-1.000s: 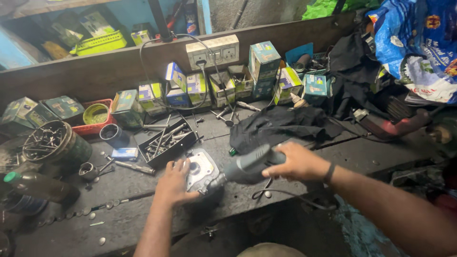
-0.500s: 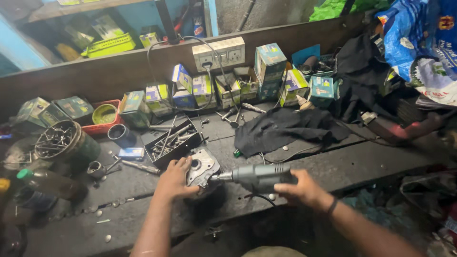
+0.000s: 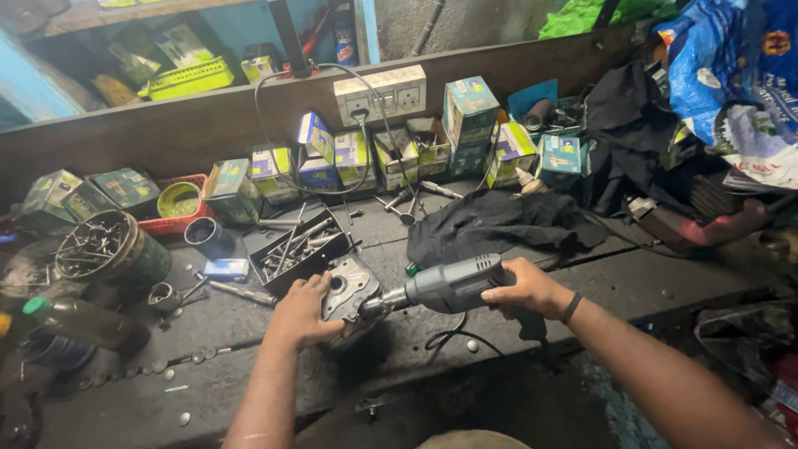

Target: The person uses a handheld rotary tool to grind the surface of a metal engine block component on a cluttered workbench. They hold the part with one hand and guide the tool with the other, repositioning the part several times to access different areas.

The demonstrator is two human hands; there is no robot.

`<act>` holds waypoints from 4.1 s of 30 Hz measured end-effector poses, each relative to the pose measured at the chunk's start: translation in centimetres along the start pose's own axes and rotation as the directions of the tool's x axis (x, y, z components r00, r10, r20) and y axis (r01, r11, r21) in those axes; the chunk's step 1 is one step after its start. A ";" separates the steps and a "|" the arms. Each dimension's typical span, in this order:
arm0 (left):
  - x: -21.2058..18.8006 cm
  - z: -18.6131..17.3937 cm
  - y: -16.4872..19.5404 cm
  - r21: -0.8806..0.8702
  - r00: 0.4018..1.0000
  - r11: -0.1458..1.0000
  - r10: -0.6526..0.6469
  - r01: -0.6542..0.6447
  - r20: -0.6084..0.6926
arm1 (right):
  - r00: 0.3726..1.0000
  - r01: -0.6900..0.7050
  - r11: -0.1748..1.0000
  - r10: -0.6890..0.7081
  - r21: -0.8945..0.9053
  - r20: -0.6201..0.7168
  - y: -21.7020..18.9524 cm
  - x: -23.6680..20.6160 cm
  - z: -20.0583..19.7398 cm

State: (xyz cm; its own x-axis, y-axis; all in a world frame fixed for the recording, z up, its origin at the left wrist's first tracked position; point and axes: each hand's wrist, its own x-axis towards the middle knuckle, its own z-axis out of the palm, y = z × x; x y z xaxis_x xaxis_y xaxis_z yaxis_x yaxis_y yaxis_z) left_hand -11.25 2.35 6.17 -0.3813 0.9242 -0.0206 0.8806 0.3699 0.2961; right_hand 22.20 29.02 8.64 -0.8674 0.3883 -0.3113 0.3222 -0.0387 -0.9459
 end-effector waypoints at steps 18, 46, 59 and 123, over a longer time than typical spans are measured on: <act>0.6 -0.9 0.1 -0.049 1.000 0.999 -0.019 0.019 -0.002 | 0.972 0.183 0.979 -0.166 0.089 -0.167 7.4 -3.4 5.4; 0.9 0.0 0.2 -0.079 0.997 0.994 -0.077 0.077 -0.002 | 0.510 0.378 0.159 -0.858 -0.912 0.062 10.3 -9.2 14.2; 1.5 -0.6 1.4 -0.105 0.981 0.976 -0.191 0.193 0.024 | 0.561 0.331 0.236 -0.828 -0.914 -0.011 10.8 -9.9 13.1; 1.2 -2.0 0.8 -0.005 0.999 0.999 -0.034 0.034 0.037 | 0.986 0.162 0.986 -0.160 0.027 -0.049 3.8 -0.5 1.6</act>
State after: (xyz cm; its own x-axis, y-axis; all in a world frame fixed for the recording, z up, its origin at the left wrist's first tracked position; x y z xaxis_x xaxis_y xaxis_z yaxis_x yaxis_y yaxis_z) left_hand -11.56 3.62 8.35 -0.3999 0.9142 -0.0658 0.8659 0.4004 0.2998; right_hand 23.29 27.17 5.02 -0.8883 0.4339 -0.1507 0.1669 -0.0006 -0.9860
